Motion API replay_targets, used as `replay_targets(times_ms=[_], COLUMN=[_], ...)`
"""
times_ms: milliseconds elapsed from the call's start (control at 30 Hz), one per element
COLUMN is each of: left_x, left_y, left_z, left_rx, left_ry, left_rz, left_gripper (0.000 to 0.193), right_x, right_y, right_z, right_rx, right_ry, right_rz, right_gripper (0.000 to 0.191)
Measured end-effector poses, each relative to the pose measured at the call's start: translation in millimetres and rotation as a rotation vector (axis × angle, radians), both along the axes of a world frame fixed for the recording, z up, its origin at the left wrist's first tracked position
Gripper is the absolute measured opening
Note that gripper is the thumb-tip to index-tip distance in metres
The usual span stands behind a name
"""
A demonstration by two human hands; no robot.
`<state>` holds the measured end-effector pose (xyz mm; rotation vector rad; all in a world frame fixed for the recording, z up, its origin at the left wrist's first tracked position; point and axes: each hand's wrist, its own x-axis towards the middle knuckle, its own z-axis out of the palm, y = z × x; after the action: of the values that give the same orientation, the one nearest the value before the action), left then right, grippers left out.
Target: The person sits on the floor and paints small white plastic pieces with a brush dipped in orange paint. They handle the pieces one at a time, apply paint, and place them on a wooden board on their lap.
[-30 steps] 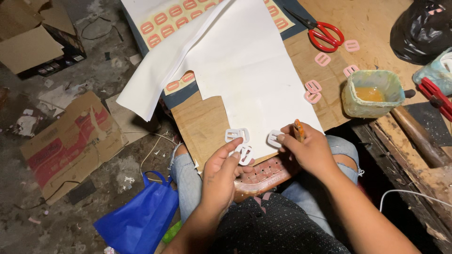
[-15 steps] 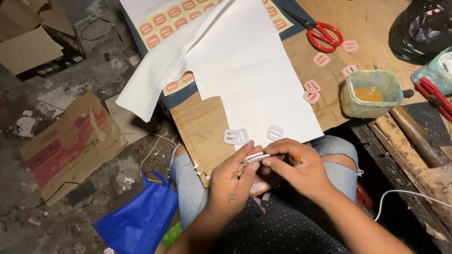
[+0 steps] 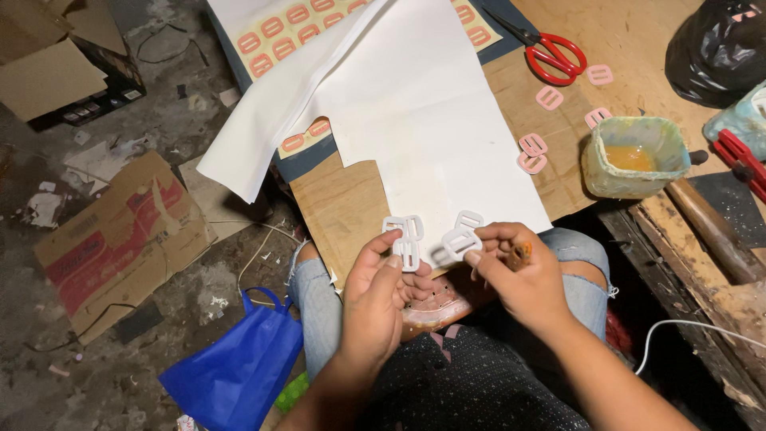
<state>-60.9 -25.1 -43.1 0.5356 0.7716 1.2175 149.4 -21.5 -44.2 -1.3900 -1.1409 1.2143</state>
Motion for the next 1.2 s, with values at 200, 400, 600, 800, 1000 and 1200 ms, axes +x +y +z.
replay_targets(times_ms=[200,400,600,800,1000,1200], left_x=[0.6,9.2,0.3,4.8,9.0,5.0], left_y=[-1.5,-8.0,-10.2,-0.1,14.0,22.3], left_z=[-10.0,3.4,18.2,14.4,0.7,-6.5], left_rx=[-0.07,0.259,0.58,0.513,0.498,0.649], left_ry=[-0.152,0.479,1.011,1.023,1.089,1.257], left_rz=[-0.021,0.058,0.167,0.09,0.098,0.166], left_gripper=[0.035,0.039,0.012,0.016,0.021,0.031], right_x=[9.6,20.5,40.0,60.4,55.3,55.4], right_y=[24.2,39.4,49.4,82.2,110.7,109.9], right_z=[2.0,-5.5,-11.7,-1.5,19.5,23.6], right_rx=[-0.055,0.028,0.229,0.22,0.097,-0.004], right_ry=[-0.32,-0.544,-0.837,-1.021,-1.104,-1.236], right_rz=[-0.007,0.005,-0.083,-0.181,-0.145,-0.113], right_gripper=[0.024,0.03,0.035,0.043,0.053,0.035])
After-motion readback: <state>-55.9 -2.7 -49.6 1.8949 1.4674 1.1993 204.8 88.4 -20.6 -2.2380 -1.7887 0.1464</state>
